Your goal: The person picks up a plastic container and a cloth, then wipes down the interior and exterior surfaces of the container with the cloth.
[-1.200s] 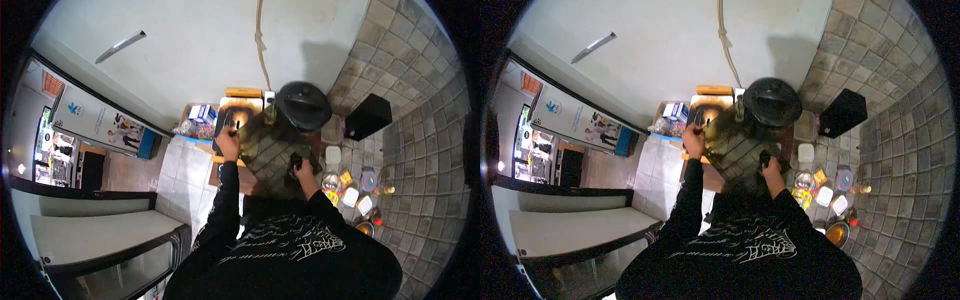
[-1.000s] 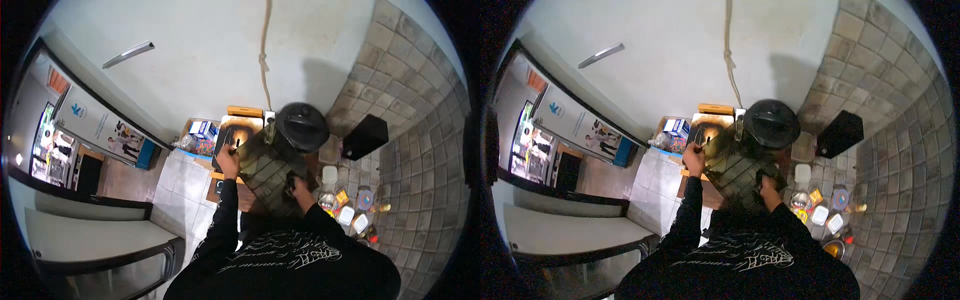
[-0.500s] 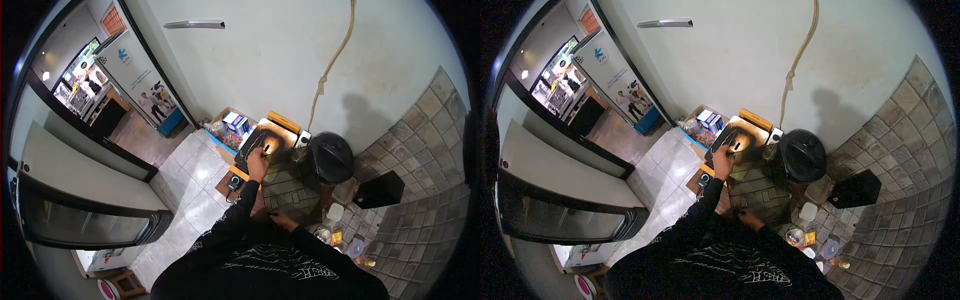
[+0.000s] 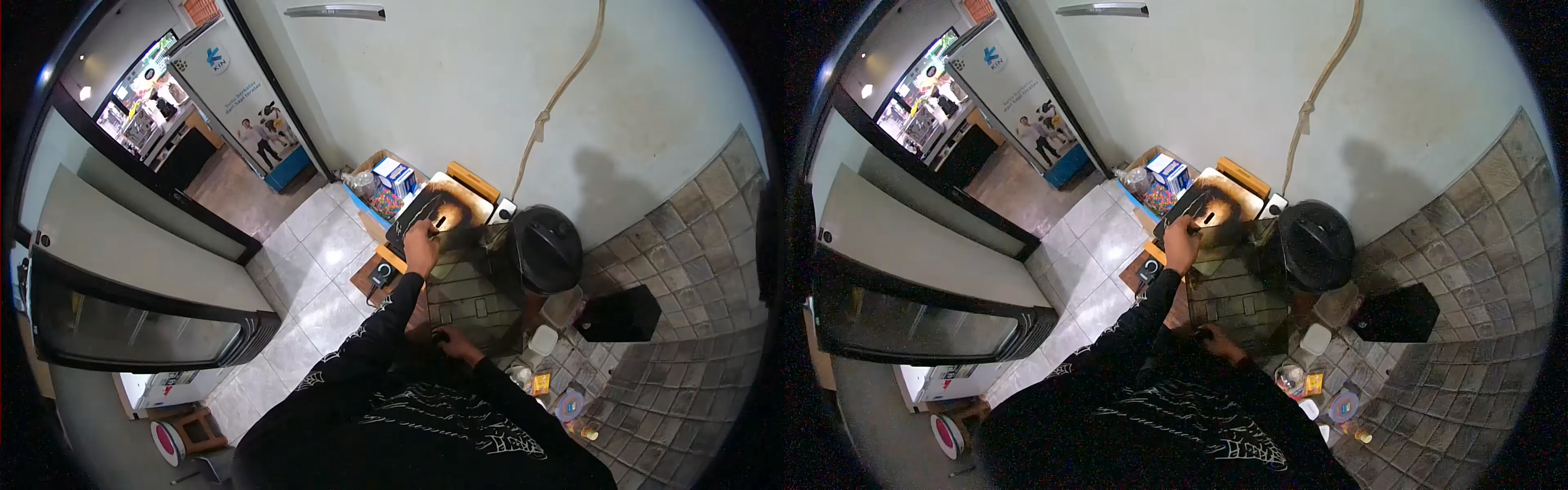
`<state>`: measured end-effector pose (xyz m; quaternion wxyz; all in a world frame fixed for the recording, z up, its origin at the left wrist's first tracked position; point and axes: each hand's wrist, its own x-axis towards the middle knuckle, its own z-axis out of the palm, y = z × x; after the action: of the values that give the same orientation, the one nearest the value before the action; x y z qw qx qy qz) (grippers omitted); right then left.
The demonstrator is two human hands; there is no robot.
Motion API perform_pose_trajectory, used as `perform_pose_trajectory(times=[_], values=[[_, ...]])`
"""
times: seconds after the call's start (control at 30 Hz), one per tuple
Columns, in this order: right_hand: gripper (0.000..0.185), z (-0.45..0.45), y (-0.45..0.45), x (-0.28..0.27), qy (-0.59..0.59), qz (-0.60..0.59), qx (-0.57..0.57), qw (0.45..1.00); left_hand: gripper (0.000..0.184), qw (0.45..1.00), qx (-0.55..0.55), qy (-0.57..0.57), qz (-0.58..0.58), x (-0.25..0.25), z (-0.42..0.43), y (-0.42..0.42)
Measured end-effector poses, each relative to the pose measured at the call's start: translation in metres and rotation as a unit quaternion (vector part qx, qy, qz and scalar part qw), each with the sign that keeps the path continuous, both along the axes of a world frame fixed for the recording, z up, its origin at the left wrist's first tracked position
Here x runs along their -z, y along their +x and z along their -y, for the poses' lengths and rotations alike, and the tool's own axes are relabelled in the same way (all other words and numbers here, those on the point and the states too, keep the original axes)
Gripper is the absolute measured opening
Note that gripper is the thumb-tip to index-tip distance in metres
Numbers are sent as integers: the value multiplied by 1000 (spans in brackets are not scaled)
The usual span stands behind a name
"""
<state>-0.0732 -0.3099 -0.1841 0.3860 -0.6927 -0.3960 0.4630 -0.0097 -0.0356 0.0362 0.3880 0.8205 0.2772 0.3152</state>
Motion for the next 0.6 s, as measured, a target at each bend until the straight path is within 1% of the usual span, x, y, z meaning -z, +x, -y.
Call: perform_pose_trajectory(times=[0.03,0.1,0.13,0.2,0.23,0.27,0.3,0.33,0.4,0.43,0.5,0.53,0.57,0.6], values=[[48,-6,0,-12,1,-5,-1,1000,19,1000,-2,11,-3,4,-2,1],[49,-16,6,-36,-123,22,-62,990,19,1000,-1,14,-5,8,-4,2],[49,-16,11,-37,-124,17,-62,990,20,1000,0,11,-12,7,-4,2],[52,-13,29,-39,-78,-67,-120,987,20,1000,5,2,-21,3,-3,5],[52,-15,38,-61,-77,-68,-120,987,20,1000,5,2,-22,2,-3,5],[53,-14,48,-105,-74,-112,-138,981,20,1000,6,7,-23,2,-3,6],[54,-11,53,-126,-72,-157,-156,973,20,1000,5,11,-25,3,-3,6],[54,-10,52,-121,-72,-158,-157,972,20,1000,4,11,-26,4,-3,5],[59,-8,47,-102,-27,-94,-155,983,21,999,-5,20,-28,5,-3,7],[59,-7,40,-79,-27,-95,-158,983,21,999,-8,19,-29,5,-3,6],[61,-5,26,-18,-17,-17,-115,993,21,999,-13,22,-25,4,-2,5],[61,-5,21,3,-17,-17,-116,993,21,999,-14,21,-25,3,0,5],[62,-8,16,20,-31,40,-105,993,21,999,-13,18,-23,2,2,4],[64,-12,14,20,-42,97,-94,990,21,1000,-11,15,-22,2,2,5]])
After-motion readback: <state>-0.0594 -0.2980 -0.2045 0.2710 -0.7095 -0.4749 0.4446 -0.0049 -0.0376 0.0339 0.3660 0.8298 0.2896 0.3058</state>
